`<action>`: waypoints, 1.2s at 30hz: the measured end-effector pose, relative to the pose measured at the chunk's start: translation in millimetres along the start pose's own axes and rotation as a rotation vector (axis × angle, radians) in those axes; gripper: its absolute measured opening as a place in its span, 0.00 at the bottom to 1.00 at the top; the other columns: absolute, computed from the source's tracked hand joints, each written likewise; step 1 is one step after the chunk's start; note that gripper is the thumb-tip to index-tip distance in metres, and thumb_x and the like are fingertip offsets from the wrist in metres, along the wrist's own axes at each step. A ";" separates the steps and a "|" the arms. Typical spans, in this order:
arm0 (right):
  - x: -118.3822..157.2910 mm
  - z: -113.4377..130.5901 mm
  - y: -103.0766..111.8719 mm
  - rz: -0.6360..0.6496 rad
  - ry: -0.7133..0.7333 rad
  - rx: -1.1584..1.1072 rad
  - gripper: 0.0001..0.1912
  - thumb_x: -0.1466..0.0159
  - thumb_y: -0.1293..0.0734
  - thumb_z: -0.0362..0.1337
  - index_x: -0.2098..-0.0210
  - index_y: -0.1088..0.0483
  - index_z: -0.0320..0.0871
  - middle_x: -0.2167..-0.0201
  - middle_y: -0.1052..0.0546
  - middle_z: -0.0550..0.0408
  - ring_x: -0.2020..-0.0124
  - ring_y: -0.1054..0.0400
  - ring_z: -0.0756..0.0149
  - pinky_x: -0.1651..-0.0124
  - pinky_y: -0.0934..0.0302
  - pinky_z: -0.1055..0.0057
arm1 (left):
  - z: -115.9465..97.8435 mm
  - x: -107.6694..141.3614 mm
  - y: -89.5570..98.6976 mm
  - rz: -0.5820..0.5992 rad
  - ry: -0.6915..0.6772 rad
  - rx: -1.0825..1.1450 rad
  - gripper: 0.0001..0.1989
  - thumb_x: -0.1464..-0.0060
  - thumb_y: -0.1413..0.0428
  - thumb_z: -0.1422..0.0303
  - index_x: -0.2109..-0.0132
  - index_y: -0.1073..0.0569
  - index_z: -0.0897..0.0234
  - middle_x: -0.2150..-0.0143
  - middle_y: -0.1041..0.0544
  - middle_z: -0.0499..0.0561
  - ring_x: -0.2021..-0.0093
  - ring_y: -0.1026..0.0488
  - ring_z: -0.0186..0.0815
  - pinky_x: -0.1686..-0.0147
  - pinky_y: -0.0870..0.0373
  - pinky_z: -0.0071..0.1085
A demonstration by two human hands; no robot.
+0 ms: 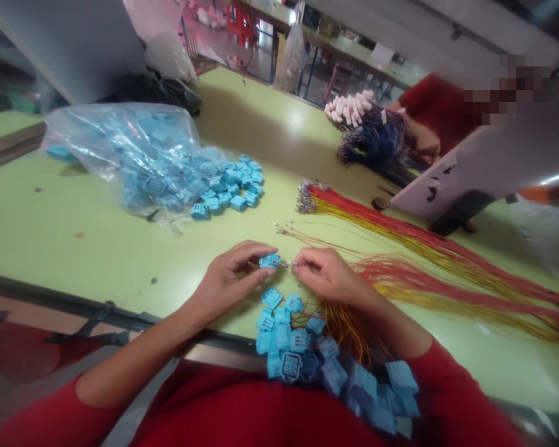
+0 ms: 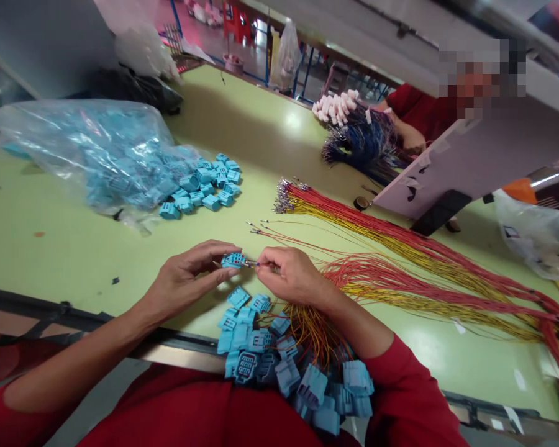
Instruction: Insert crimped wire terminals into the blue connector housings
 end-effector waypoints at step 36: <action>-6.8 -12.6 1.8 -0.026 -0.026 -0.070 0.08 0.37 0.32 0.41 0.62 0.29 0.43 0.73 0.29 0.59 0.74 0.40 0.71 0.71 0.46 0.72 | 9.7 0.9 -19.4 0.088 0.061 -0.019 0.15 0.42 0.37 0.63 0.50 0.20 0.62 0.59 0.18 0.54 0.65 0.22 0.36 0.66 0.24 0.32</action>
Point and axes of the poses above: each hand's wrist, its own x-axis away from the middle knuckle, its own y-axis out of the back of the hand, z = x × y, the point moved 9 cm from there along -x, towards the middle knuckle
